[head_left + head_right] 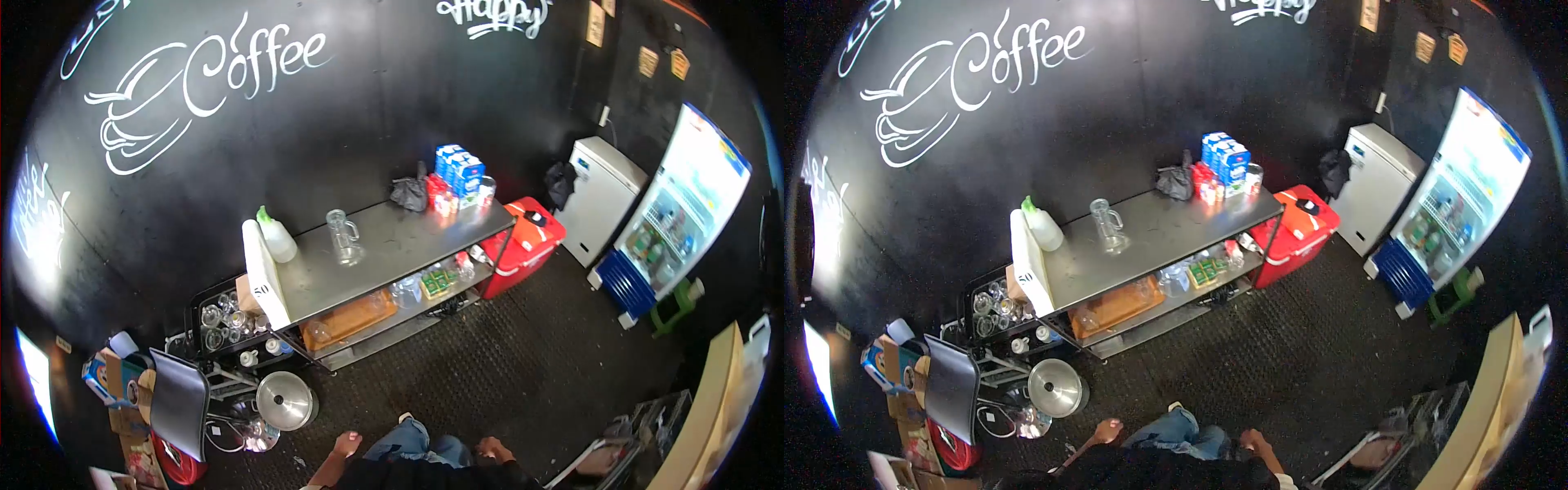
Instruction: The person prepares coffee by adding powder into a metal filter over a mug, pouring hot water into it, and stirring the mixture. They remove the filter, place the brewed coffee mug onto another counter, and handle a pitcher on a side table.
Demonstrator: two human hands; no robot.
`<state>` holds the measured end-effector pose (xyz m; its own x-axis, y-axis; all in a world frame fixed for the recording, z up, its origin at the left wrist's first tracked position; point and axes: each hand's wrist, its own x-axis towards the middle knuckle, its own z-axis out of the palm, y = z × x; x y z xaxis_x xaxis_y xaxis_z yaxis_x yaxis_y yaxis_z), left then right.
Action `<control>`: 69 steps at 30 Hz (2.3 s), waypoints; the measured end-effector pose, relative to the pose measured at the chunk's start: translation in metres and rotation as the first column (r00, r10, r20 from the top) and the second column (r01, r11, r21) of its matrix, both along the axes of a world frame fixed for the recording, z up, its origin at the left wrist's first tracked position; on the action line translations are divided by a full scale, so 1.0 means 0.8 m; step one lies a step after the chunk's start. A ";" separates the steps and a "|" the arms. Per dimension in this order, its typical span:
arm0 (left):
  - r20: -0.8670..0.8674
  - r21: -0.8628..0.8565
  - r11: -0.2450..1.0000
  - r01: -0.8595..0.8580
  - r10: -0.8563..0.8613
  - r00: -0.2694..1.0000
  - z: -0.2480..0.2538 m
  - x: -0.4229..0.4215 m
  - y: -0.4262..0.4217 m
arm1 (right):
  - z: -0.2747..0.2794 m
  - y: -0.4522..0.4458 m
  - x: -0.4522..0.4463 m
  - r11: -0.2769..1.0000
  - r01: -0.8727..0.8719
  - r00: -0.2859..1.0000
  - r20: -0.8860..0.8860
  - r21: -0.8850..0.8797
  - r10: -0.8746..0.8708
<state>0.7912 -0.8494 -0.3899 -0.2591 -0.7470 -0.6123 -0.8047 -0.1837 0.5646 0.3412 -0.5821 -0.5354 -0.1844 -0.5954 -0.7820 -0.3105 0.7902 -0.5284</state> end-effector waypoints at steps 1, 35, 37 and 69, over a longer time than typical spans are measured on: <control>-0.040 -0.177 0.984 -0.025 0.018 0.999 0.021 -0.019 -0.017 | 0.054 -0.046 0.004 0.995 -0.098 0.985 -0.142 0.007 0.098; -0.839 0.035 0.582 -0.813 0.459 0.293 0.253 -0.328 -0.632 | 0.392 -1.005 0.088 0.521 -0.126 0.992 -0.108 -0.844 0.066; -0.840 0.177 0.587 -0.790 0.509 0.190 0.251 -0.317 -0.639 | 0.391 -1.008 0.093 0.604 -0.037 0.996 0.018 -0.796 0.086; -0.804 0.563 0.820 0.107 0.513 0.299 0.283 -0.196 -0.688 | 0.491 -0.917 0.102 -0.043 -0.845 0.525 -0.842 -0.534 0.123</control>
<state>0.6343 -1.3994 -0.1638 -0.7378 -0.5898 -0.3285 0.2752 -0.7071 0.6514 0.4228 -1.3155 -0.1430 0.4857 -0.7725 0.4091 -0.7768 -0.5960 -0.2034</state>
